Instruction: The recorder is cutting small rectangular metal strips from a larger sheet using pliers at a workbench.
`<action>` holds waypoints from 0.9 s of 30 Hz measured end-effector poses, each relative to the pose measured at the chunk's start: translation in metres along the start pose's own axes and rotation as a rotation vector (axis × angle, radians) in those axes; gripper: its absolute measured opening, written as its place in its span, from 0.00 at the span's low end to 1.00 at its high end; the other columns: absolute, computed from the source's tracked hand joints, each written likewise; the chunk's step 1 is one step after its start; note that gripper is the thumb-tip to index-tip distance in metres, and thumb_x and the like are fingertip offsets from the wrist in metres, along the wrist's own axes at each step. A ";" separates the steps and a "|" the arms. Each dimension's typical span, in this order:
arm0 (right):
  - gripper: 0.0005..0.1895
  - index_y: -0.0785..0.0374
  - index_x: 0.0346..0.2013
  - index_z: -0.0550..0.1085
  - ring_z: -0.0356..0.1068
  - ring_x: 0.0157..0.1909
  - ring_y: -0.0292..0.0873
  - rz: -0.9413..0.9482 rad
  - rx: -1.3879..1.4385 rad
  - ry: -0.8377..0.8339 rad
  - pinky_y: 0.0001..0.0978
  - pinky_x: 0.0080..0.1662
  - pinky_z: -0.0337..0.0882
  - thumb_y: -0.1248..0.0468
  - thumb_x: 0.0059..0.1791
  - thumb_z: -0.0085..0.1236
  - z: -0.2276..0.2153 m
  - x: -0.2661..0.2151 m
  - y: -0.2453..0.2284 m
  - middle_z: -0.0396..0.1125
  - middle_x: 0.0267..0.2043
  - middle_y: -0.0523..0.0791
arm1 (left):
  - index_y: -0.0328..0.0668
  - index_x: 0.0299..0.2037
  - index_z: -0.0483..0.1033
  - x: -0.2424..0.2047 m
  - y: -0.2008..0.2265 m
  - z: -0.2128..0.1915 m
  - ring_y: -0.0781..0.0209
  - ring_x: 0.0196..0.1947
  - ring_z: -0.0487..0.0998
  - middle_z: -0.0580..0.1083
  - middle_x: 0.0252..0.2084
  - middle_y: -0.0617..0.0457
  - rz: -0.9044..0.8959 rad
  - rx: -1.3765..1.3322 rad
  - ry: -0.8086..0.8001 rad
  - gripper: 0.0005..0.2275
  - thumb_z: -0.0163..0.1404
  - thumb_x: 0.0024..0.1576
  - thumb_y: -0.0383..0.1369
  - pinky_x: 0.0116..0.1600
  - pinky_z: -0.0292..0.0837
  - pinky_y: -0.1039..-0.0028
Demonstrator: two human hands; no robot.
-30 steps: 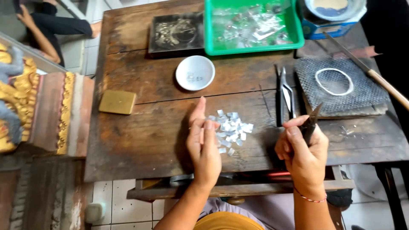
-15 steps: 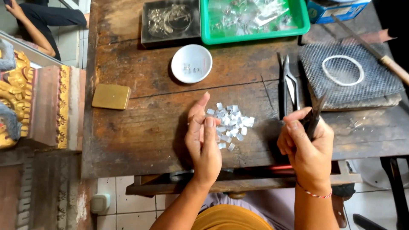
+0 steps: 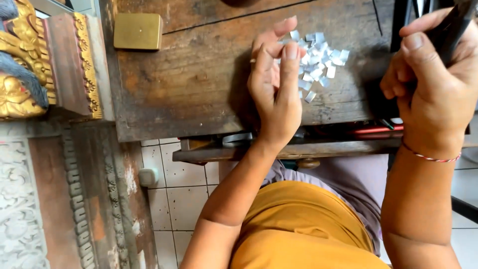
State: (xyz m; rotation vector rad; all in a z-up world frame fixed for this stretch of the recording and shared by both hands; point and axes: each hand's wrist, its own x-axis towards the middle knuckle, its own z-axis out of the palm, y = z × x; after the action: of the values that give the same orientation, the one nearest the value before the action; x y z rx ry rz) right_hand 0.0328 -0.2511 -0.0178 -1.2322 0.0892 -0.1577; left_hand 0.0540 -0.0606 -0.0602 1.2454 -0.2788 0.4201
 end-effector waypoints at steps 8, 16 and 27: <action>0.04 0.61 0.50 0.68 0.51 0.21 0.34 0.021 -0.038 -0.047 0.28 0.30 0.56 0.64 0.64 0.53 -0.010 -0.005 0.010 0.53 0.25 0.42 | 0.34 0.45 0.72 -0.003 -0.014 0.001 0.74 0.43 0.72 0.69 0.55 0.55 0.049 -0.008 0.018 0.07 0.46 0.75 0.29 0.53 0.71 0.82; 0.05 0.59 0.50 0.67 0.51 0.21 0.34 -0.021 -0.116 -0.078 0.27 0.28 0.56 0.63 0.65 0.53 -0.001 -0.002 0.004 0.53 0.25 0.42 | 0.35 0.42 0.72 0.001 -0.010 0.003 0.73 0.44 0.73 0.69 0.57 0.54 0.037 0.030 0.025 0.09 0.47 0.74 0.31 0.56 0.75 0.81; 0.00 0.65 0.44 0.70 0.57 0.20 0.33 -0.043 -0.113 -0.004 0.28 0.29 0.60 0.72 0.59 0.51 0.028 0.002 -0.020 0.59 0.26 0.42 | 0.33 0.38 0.72 0.006 0.014 0.010 0.69 0.50 0.72 0.70 0.53 0.50 -0.007 0.133 0.023 0.10 0.47 0.72 0.31 0.54 0.76 0.80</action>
State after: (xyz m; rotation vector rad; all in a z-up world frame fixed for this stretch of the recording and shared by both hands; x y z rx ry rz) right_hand 0.0376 -0.2316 0.0108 -1.3478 0.0689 -0.1892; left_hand 0.0532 -0.0654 -0.0427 1.3705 -0.2301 0.4524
